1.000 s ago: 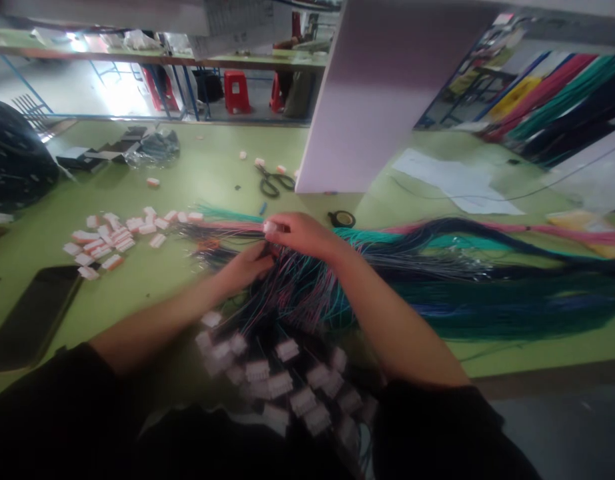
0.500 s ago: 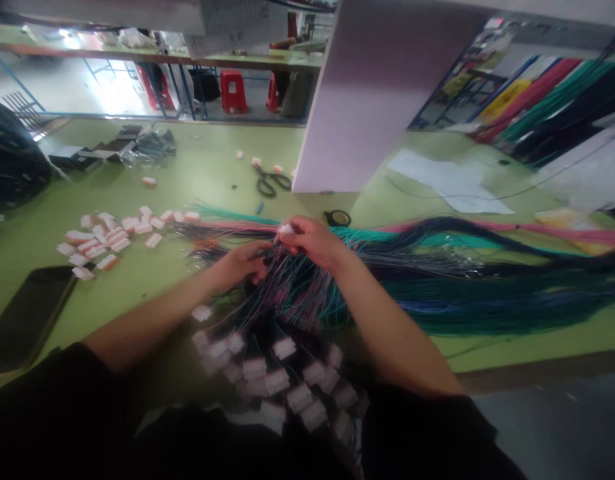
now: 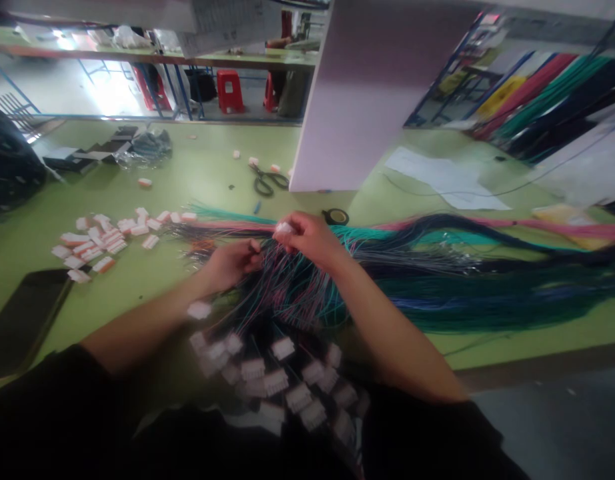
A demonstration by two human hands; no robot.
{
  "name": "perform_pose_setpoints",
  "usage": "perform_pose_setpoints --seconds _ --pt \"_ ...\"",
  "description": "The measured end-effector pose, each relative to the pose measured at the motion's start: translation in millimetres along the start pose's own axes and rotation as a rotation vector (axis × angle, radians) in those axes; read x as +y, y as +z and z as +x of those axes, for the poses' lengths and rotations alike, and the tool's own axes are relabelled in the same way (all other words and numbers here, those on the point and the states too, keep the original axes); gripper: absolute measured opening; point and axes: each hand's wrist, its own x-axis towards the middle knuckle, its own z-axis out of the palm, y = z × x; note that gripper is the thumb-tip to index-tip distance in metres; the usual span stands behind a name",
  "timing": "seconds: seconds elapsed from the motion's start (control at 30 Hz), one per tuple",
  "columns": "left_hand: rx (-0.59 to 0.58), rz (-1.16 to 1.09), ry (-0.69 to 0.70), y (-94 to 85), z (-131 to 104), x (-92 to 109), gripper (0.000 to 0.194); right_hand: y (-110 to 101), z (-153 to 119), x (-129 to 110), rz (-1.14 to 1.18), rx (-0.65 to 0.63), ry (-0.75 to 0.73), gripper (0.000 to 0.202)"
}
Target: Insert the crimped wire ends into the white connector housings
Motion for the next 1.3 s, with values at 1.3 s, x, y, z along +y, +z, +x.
perform_pose_setpoints --seconds 1.3 --pt "0.127 -0.115 0.193 0.9 4.4 -15.0 0.017 1.8 -20.1 10.8 -0.127 0.168 -0.051 0.018"
